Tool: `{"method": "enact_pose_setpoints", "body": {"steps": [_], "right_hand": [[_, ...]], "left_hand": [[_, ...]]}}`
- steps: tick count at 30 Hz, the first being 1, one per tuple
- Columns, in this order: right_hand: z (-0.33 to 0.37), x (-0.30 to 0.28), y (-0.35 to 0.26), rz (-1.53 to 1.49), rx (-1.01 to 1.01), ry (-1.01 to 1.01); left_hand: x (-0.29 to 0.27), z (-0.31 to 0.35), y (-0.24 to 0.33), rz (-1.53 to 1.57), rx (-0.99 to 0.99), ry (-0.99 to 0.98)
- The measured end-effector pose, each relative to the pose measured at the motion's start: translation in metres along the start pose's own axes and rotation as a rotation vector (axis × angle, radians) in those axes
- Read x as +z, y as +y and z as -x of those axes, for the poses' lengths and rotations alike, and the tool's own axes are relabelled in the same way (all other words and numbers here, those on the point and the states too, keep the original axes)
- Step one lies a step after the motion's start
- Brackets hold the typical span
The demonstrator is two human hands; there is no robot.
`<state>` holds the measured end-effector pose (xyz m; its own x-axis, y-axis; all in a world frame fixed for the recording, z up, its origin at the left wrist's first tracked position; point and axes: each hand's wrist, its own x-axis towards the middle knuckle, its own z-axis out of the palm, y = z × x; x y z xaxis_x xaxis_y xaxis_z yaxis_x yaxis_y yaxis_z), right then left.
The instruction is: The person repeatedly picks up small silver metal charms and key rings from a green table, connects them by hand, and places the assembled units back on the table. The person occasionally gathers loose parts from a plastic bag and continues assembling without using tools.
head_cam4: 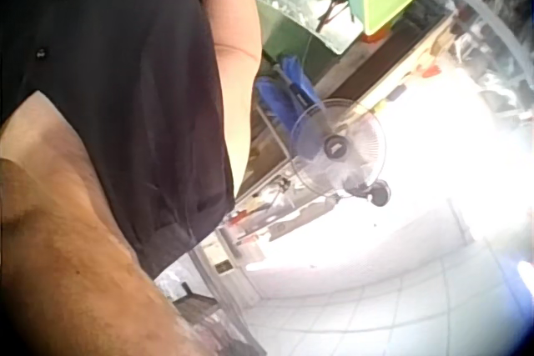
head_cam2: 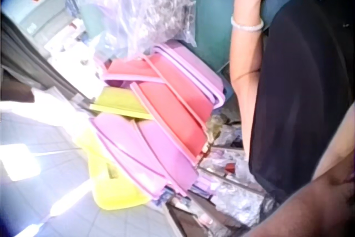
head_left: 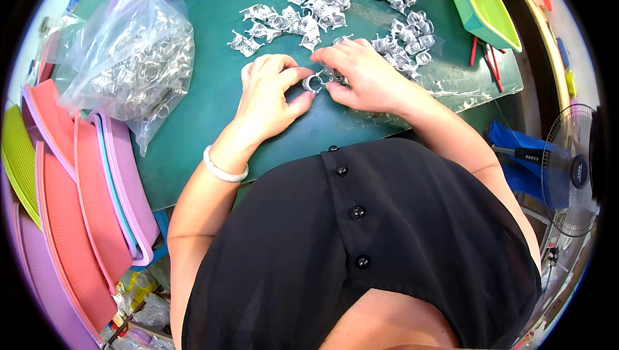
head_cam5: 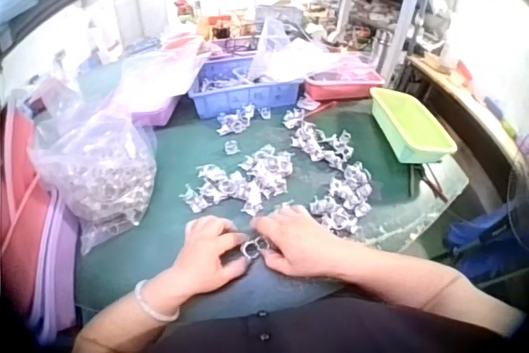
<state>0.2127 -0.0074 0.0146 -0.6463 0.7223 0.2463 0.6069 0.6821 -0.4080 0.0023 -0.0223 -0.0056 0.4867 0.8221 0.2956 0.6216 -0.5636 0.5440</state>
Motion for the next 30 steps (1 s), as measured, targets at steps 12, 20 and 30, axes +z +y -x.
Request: {"method": "enact_pose_setpoints", "body": {"steps": [12, 20, 30], "right_hand": [[-0.006, -0.004, -0.001, -0.324, 0.128, 0.052], [-0.02, -0.009, -0.009, -0.512, 0.209, 0.025], [-0.014, -0.006, -0.001, -0.599, 0.189, 0.091]], "left_hand": [[-0.01, -0.011, -0.006, 0.11, 0.105, 0.172], [-0.013, -0.004, -0.013, 0.602, -0.158, 0.063], [-0.028, -0.002, -0.03, 1.672, -0.291, -0.098]]}}
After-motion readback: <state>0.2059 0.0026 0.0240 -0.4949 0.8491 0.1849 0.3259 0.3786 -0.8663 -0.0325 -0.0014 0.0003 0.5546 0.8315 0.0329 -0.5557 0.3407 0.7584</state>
